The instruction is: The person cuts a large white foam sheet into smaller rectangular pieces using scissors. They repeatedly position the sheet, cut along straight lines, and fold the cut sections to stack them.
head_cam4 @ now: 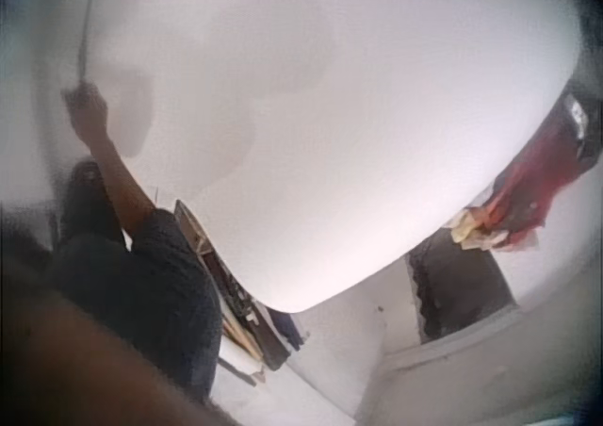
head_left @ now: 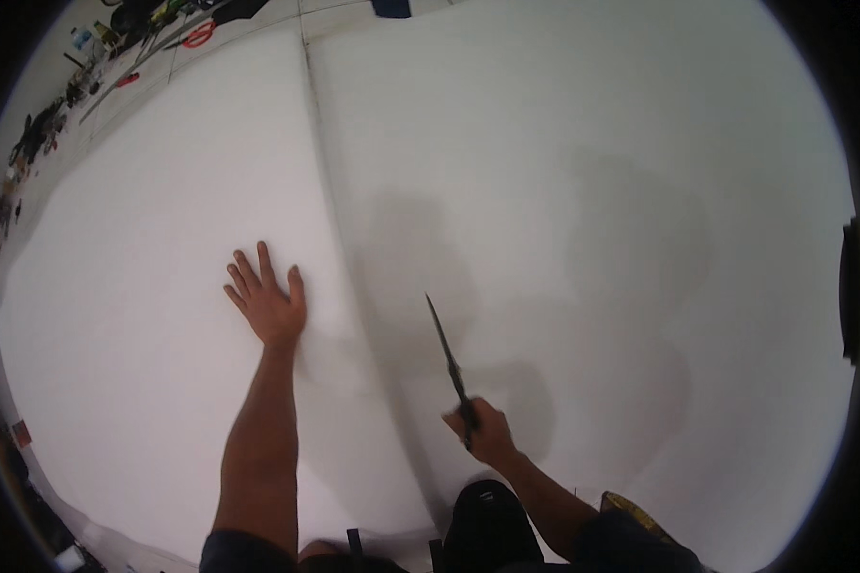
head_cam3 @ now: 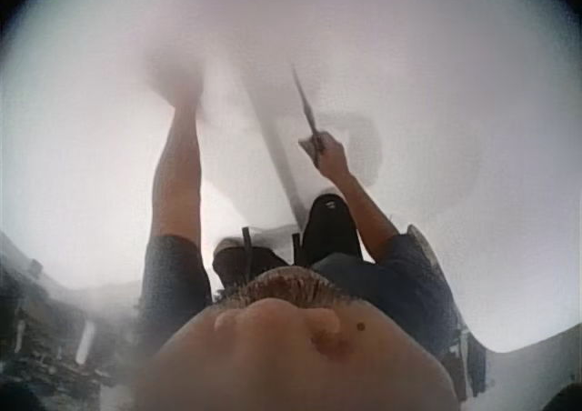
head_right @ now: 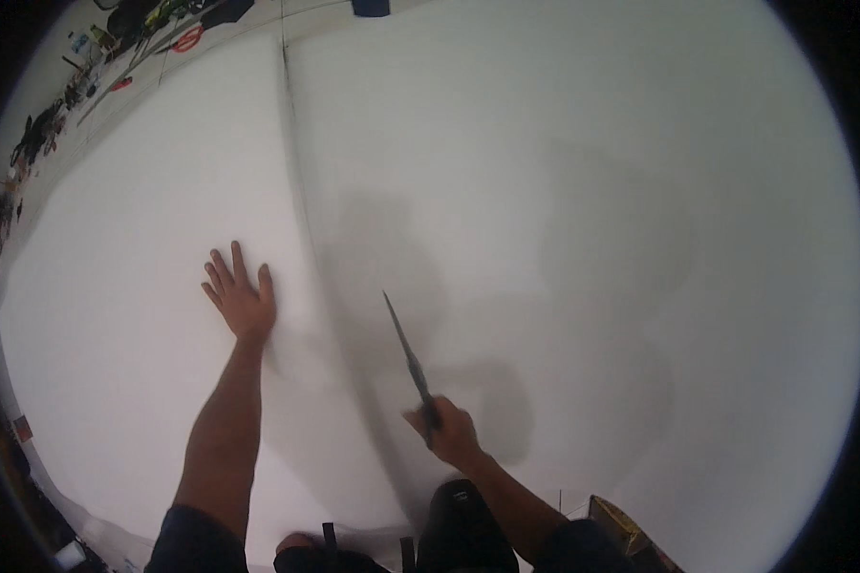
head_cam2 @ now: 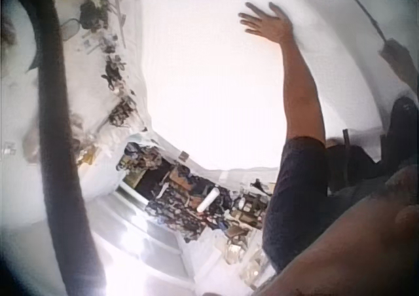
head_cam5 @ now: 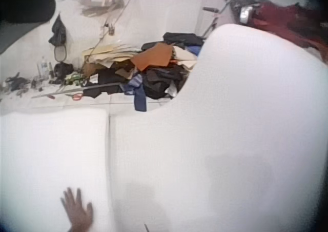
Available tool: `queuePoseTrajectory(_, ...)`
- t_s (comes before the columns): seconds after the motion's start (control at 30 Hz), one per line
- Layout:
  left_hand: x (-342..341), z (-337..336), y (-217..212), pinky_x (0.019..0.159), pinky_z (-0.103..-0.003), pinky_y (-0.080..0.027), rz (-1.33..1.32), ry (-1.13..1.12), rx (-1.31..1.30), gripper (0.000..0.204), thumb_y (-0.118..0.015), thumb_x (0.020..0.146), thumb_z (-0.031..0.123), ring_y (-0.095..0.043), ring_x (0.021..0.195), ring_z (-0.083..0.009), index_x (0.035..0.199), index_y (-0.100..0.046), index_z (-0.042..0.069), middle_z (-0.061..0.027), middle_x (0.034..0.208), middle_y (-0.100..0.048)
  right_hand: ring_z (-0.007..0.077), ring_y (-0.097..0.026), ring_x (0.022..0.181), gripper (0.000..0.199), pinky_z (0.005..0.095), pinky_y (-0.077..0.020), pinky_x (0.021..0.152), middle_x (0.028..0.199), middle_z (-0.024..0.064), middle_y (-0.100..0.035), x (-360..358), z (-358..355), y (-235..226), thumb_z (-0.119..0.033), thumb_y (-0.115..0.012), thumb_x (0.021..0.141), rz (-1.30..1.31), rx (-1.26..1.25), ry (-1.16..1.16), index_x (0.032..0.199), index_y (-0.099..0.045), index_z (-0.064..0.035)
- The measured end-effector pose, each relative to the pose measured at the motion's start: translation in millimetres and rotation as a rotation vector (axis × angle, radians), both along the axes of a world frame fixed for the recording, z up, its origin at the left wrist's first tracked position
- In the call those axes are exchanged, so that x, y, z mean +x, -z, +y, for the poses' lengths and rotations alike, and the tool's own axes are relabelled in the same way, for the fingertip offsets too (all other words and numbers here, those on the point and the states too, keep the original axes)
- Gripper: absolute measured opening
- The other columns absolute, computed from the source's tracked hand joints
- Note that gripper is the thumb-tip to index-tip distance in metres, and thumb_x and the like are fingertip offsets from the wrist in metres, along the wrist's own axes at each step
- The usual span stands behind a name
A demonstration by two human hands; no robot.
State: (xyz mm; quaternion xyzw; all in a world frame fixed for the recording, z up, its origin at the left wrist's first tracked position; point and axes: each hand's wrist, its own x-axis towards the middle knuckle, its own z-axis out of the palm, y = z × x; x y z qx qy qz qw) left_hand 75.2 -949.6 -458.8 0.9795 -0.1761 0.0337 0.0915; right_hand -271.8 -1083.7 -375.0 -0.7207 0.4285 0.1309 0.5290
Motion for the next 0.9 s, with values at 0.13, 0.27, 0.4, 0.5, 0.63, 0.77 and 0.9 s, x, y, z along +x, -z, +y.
queuePoseTrajectory(0.13, -8, 18, -5, 0.117, -0.057, -0.008, 0.063, 0.086, 0.05, 0.074, -0.047, 0.095, 0.055, -0.013, 0.146, -0.0428, 0.154, -0.025, 0.015, -0.0233, 0.159, -0.015, 0.0319, -0.067, 0.071, 0.042, 0.0418, -0.0517, 0.067, 0.078, 0.0132, -0.067, -190, 40, -32, -0.045, -0.073, 0.083, 0.17, -0.19, 0.01, 0.093, -0.062, -0.0056)
queuePoseTrajectory(0.27, -43, 60, -23, 0.116, -0.059, -0.013, 0.324, 0.277, 0.238, 0.079, -0.043, 0.095, 0.06, -0.013, 0.146, -0.0443, 0.154, -0.023, 0.011, -0.0245, 0.159, -0.013, 0.0369, -0.067, 0.071, 0.04, 0.0469, -0.0512, 0.064, 0.074, 0.0148, -0.065, -374, 76, -52, -0.041, -0.073, 0.083, 0.313, -0.334, 0.089, 0.091, -0.059, -0.0046)
queuePoseTrajectory(0.4, -164, 99, -77, 0.116, -0.056, -0.019, 0.482, 0.478, 0.043, 0.071, -0.051, 0.095, 0.052, -0.02, 0.144, -0.0432, 0.149, -0.035, 0.009, -0.0239, 0.156, -0.022, 0.0373, -0.067, 0.074, 0.044, 0.049, -0.0505, 0.066, 0.078, 0.0149, -0.066, -501, 150, -54, -0.044, -0.072, 0.083, 0.527, -0.24, 0.044, 0.095, -0.057, -0.0048)
queuePoseTrajectory(0.5, -304, 153, -129, 0.113, -0.052, -0.03, 0.459, 0.432, -0.325, 0.056, -0.065, 0.091, 0.035, -0.033, 0.14, -0.0414, 0.137, -0.051, 0.007, -0.0235, 0.149, -0.038, 0.0361, -0.067, 0.08, 0.046, 0.0473, -0.0511, 0.068, 0.083, 0.0162, -0.067, -603, 200, -15, -0.045, -0.07, 0.084, 0.6, -0.238, -0.02, 0.102, -0.056, -0.0043)
queuePoseTrajectory(0.63, -431, 254, -155, 0.096, -0.041, -0.047, 0.551, -0.023, -0.594, 0.043, -0.068, 0.089, 0.028, -0.057, 0.117, -0.0314, 0.125, -0.061, 0.006, -0.018, 0.131, -0.058, 0.0376, -0.063, 0.093, 0.048, 0.0465, -0.048, 0.081, 0.095, 0.0174, -0.062, -632, 237, -3, -0.039, -0.071, 0.084, 0.596, -0.133, 0.166, 0.11, -0.052, -0.0029)
queuePoseTrajectory(0.77, -441, 316, -139, 0.098, -0.036, -0.043, 0.439, -0.516, -0.769, 0.047, -0.063, 0.091, 0.026, -0.056, 0.113, -0.0271, 0.127, -0.054, -0.004, -0.0198, 0.124, -0.059, 0.0429, -0.059, 0.104, 0.059, 0.0469, -0.047, 0.089, 0.106, 0.0221, -0.061, -674, 249, 75, -0.032, -0.072, 0.082, 0.218, -0.418, 0.1, 0.123, -0.049, 0.003)
queuePoseTrajectory(0.9, -435, 373, -125, 0.107, -0.045, -0.035, 0.593, -0.762, -0.97, 0.071, -0.066, 0.086, 0.035, -0.045, 0.128, -0.035, 0.139, -0.038, -0.005, -0.0252, 0.137, -0.049, 0.0425, -0.06, 0.105, 0.056, 0.0467, -0.0485, 0.091, 0.111, 0.024, -0.062, -645, 233, 59, -0.026, -0.073, 0.079, 0.338, -0.308, 0.053, 0.122, -0.053, 0.0031)
